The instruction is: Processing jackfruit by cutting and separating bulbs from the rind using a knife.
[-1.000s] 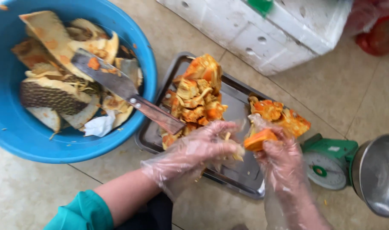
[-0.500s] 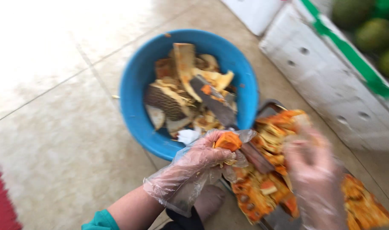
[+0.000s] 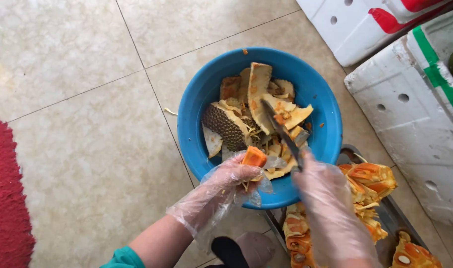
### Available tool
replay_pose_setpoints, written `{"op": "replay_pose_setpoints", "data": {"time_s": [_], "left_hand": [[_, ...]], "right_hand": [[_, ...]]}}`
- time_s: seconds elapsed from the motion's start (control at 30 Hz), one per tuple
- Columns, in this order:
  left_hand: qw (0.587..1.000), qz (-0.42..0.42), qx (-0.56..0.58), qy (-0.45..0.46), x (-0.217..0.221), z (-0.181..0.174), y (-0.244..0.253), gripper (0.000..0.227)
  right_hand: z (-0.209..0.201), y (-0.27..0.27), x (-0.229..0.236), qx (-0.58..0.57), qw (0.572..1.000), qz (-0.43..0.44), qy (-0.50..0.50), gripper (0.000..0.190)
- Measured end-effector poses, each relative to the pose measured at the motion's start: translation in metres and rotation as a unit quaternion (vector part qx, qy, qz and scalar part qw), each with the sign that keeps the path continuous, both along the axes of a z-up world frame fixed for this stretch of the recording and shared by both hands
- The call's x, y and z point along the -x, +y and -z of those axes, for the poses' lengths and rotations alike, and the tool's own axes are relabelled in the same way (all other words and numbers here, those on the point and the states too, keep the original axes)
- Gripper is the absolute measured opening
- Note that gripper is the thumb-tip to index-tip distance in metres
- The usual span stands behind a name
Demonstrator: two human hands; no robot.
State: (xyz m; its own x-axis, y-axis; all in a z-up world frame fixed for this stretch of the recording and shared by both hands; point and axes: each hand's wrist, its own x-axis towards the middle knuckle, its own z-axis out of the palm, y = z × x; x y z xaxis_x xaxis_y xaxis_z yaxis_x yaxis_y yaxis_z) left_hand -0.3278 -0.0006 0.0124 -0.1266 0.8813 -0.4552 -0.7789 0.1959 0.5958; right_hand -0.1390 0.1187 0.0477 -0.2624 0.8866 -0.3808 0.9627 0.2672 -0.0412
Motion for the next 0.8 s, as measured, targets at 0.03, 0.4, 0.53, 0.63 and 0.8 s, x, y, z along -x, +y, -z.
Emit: {"op": "replay_pose_setpoints", "data": {"time_s": [0.03,0.4,0.53,0.63,0.8], "left_hand": [[1.0,-0.002,0.002,0.0,0.004,0.001,0.001,0.031],[0.988,0.098,0.028,0.115,0.018,-0.023,0.01,0.024],[0.97,0.155,0.047,0.182,0.016,-0.026,0.019,0.034],[0.979,0.125,0.03,0.159,0.014,-0.023,0.015,0.025],[0.973,0.137,0.026,0.184,0.013,-0.035,0.019,0.029]], "right_hand": [[-0.02,-0.006,0.003,0.002,1.0,-0.002,0.0,0.079],[-0.085,-0.061,-0.059,0.21,0.97,0.087,-0.089,0.101],[-0.063,-0.062,-0.075,0.296,0.949,0.082,-0.07,0.1],[-0.07,-0.065,-0.07,0.303,0.944,0.124,-0.05,0.097],[-0.053,-0.07,-0.089,0.261,0.961,0.081,-0.036,0.092]]}}
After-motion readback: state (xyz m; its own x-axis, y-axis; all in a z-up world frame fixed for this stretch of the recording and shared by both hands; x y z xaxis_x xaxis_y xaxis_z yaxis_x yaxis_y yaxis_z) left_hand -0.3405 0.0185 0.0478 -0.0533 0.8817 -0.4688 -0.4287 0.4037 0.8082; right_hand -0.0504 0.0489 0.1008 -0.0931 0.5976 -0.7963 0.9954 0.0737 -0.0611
